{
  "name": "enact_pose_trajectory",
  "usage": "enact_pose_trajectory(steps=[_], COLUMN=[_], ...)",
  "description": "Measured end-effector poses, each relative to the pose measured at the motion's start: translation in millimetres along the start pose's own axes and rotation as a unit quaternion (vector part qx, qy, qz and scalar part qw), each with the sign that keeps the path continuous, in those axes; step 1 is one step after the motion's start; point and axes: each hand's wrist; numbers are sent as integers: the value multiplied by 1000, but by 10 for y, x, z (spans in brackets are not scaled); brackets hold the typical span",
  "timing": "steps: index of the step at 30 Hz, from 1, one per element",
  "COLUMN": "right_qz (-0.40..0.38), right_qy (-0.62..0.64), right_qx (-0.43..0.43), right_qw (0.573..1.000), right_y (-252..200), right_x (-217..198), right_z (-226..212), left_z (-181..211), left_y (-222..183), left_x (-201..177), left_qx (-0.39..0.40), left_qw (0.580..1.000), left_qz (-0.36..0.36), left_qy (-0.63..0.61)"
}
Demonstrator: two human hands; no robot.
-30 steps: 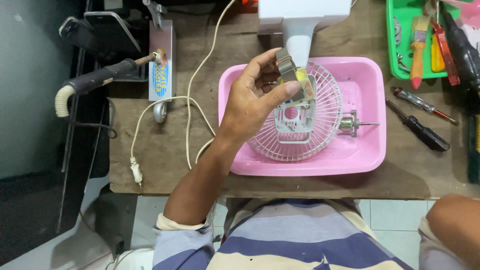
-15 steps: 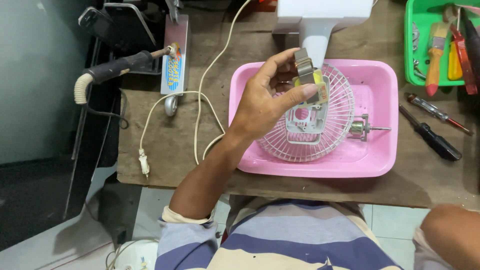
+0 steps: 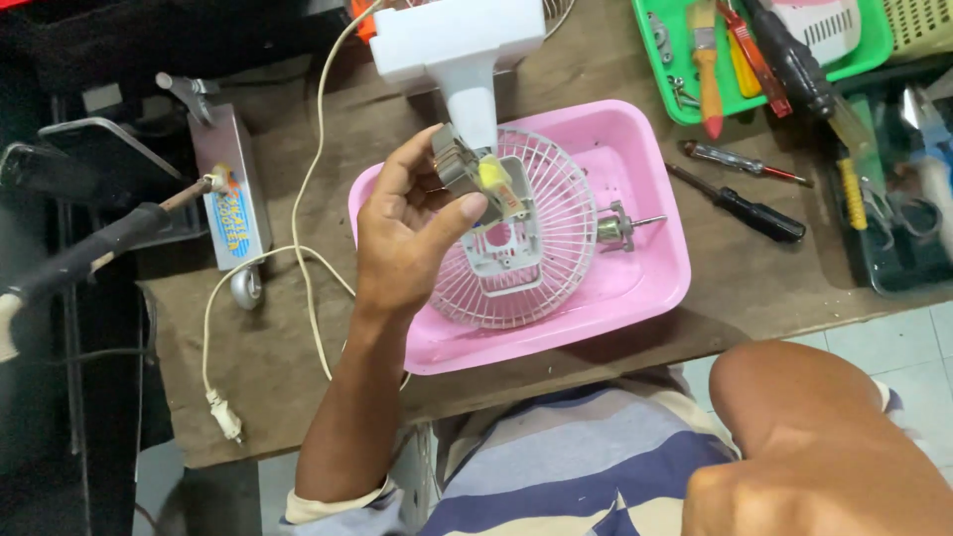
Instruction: Disassembling a small electric fan motor using a screwdriver and manual manipulation of the internal components.
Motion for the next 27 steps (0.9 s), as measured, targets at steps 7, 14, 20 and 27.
enact_pose_trajectory(steps=[7,14,20,27], right_qz=[29,-141,-274,-254], right_qy=[64,-102,-191,-158], right_qx=[-1,59,1,-27], right_qw=[998,983,943,954], right_y=[100,336,321,261], right_x=[-77,-53,-32,11], right_z=[613,1592,1869,1969], left_z=[82,163,145,115], left_y=[-13,-92,-117,-137], left_x=[18,-17,-21,-60], left_qx=[19,93,140,171], left_qw=[999,978,954,938], left_qz=[-10,-66,-119,-159], left_qy=[44,176,238,254])
Point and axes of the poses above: each hand's wrist, its own y-axis towards the middle knuckle, its own x-axis out of the palm, z = x × y, and after that the axes turned 4 degrees about z, right-handed
